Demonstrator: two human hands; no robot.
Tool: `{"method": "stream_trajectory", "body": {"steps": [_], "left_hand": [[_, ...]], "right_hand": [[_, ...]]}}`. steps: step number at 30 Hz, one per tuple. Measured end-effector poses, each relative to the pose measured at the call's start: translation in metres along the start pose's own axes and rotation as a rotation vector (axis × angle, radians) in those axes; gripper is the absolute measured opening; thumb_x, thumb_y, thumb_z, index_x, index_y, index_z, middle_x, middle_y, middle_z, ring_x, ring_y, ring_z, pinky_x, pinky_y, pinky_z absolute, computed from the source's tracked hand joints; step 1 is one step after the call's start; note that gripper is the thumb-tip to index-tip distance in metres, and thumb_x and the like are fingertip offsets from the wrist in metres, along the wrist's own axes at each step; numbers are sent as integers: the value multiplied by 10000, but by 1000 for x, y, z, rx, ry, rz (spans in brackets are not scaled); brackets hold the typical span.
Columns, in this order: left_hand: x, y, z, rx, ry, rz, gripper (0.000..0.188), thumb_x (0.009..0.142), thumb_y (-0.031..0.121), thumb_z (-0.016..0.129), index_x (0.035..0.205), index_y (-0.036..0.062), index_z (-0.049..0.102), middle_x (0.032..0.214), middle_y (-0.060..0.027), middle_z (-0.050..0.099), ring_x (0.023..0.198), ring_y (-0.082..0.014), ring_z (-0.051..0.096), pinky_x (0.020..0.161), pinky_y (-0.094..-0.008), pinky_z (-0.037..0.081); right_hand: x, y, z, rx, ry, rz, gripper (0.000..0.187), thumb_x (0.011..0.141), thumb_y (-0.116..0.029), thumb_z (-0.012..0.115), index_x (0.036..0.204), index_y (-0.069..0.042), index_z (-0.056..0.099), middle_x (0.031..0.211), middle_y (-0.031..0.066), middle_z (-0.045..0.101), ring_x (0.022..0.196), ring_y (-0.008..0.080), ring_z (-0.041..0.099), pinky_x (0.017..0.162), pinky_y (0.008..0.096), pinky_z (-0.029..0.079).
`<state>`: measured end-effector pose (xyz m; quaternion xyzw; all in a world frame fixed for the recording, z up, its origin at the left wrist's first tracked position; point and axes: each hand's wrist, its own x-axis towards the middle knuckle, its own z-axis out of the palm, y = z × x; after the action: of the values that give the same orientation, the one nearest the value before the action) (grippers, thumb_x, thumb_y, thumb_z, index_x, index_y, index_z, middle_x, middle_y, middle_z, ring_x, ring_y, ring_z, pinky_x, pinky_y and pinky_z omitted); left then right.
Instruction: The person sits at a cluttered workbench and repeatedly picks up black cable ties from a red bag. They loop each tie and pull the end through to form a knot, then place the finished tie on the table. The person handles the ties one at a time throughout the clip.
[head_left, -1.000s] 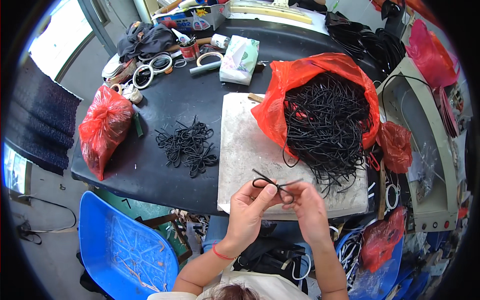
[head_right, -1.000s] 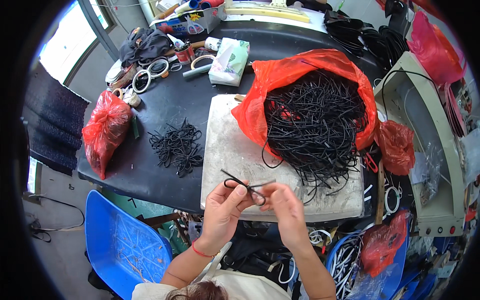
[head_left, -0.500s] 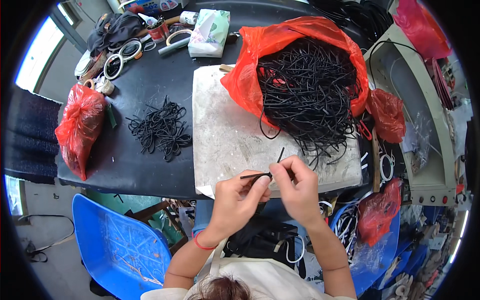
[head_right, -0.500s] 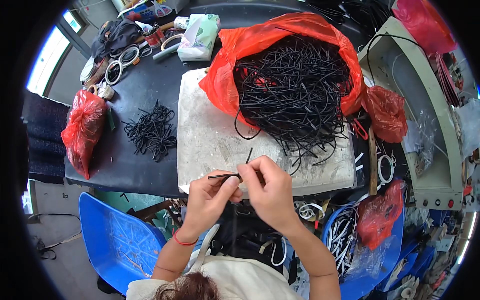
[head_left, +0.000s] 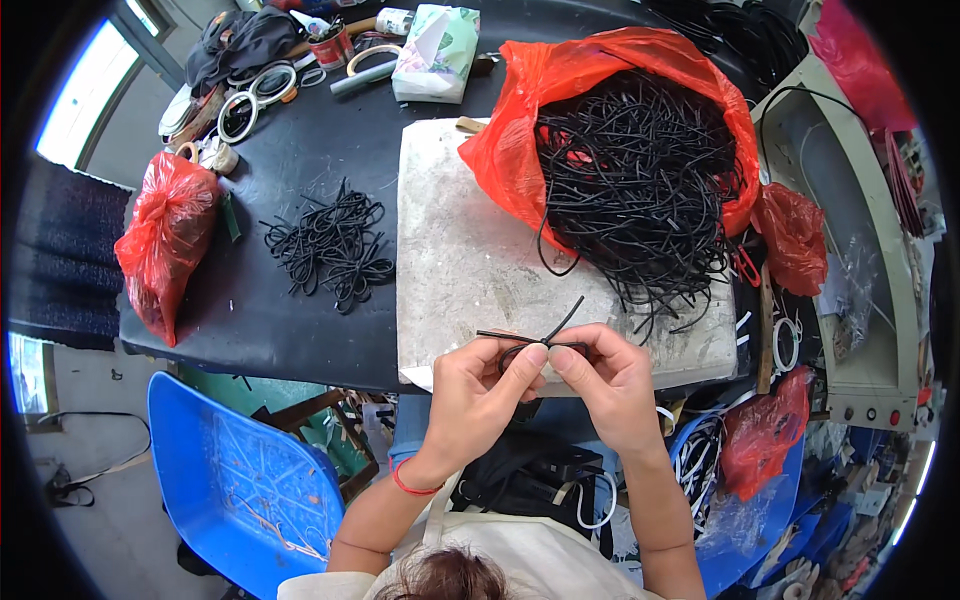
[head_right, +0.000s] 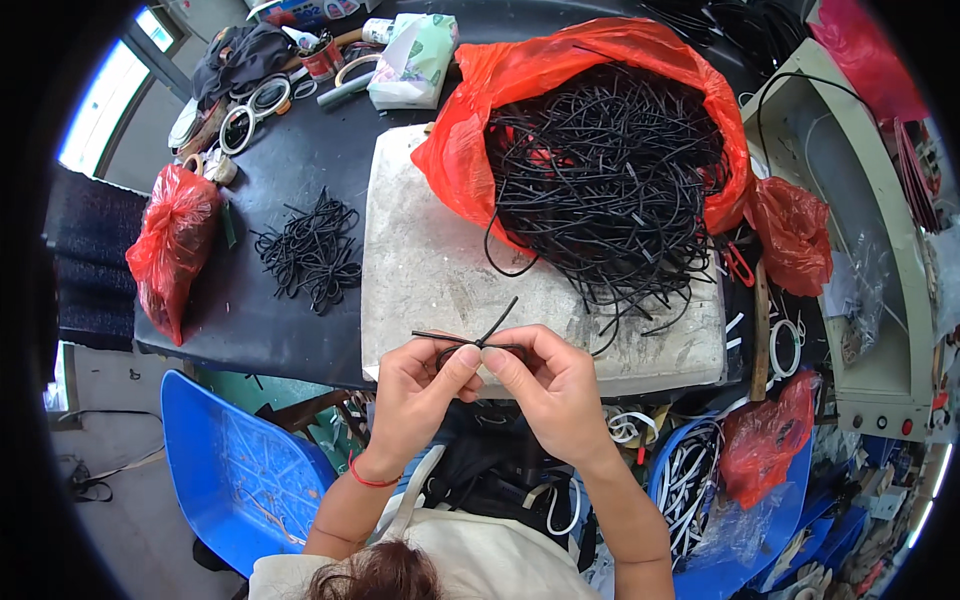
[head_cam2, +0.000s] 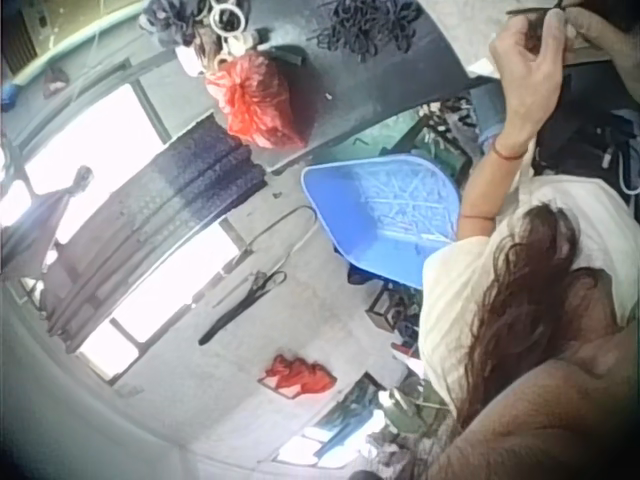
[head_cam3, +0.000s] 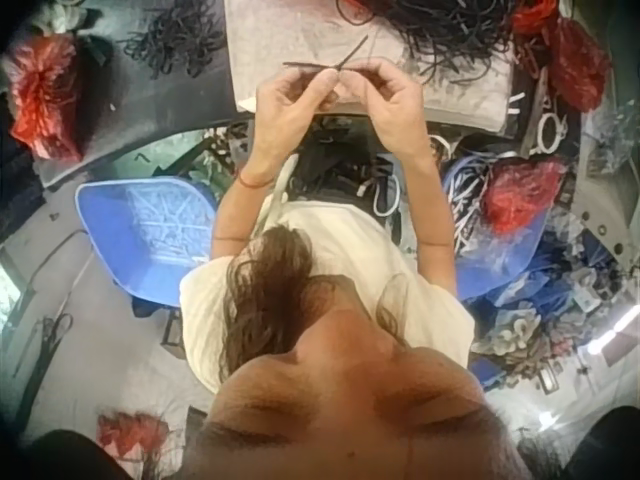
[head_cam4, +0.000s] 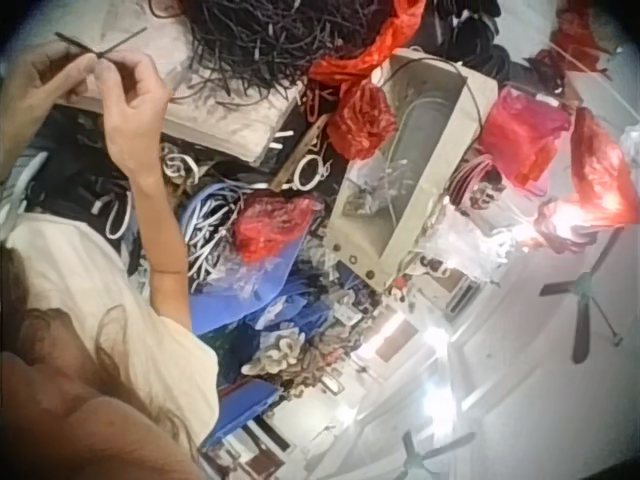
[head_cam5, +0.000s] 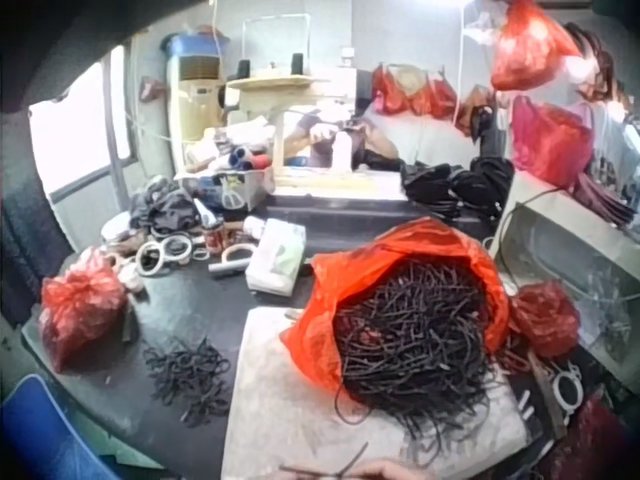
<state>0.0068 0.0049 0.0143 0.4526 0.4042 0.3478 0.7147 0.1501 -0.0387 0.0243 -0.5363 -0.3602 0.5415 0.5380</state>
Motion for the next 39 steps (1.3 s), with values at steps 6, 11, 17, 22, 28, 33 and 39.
{"method": "stream_trajectory", "body": {"steps": [6, 11, 17, 22, 28, 33, 39], "left_hand": [[8, 15, -14, -69, -124, -227, 232, 835, 222, 617, 847, -9, 609, 661, -26, 577, 546, -52, 511, 501, -168, 419], [12, 5, -21, -101, -206, -321, 245, 830, 246, 626, 833, 1, 607, 662, -8, 566, 547, -39, 491, 503, -162, 403], [5, -1, -7, -42, -178, -147, 219, 855, 212, 598, 854, -7, 606, 679, 7, 557, 569, -24, 473, 520, -169, 400], [-1, -12, -3, 714, -24, 663, 115, 753, 58, 650, 840, -5, 607, 636, -40, 545, 542, -135, 508, 492, -248, 397], [-2, -15, -9, 702, -41, 551, 167, 750, 21, 643, 909, -20, 610, 710, -72, 587, 639, -164, 579, 570, -276, 461], [-2, -8, -21, 0, -168, -71, 275, 834, 85, 602, 1061, -60, 545, 924, -114, 623, 870, -132, 597, 798, -257, 494], [-4, 7, -32, 38, -281, -134, 404, 796, 114, 659, 1127, -67, 514, 959, -121, 616, 871, -144, 603, 784, -251, 488]], "right_hand": [[-1, 7, -1, -139, -54, -90, 118, 860, -56, 548, 947, 23, 551, 812, 8, 566, 716, 48, 501, 632, 190, 405], [-2, 15, -6, -259, -73, -91, 117, 865, -67, 544, 947, 16, 553, 799, 4, 551, 682, 30, 468, 604, 181, 383], [2, 17, 0, 23, 22, 64, 108, 872, -115, 559, 824, -20, 543, 730, -33, 530, 637, 13, 424, 565, 180, 348], [1, 17, 9, -316, 188, -160, 250, 851, -169, 598, 688, -13, 490, 554, -8, 462, 533, 34, 361, 454, 218, 309], [5, 20, 4, -308, 117, -75, 254, 870, -224, 579, 721, -25, 522, 587, -28, 479, 535, 25, 367, 459, 200, 311], [2, 15, 1, 47, 114, 155, 417, 924, -403, 424, 888, -25, 596, 669, -27, 509, 549, 16, 419, 482, 160, 344], [0, 15, 3, 8, 107, 83, 384, 923, -374, 444, 917, -22, 596, 707, -14, 530, 594, 20, 436, 511, 159, 356]]}}
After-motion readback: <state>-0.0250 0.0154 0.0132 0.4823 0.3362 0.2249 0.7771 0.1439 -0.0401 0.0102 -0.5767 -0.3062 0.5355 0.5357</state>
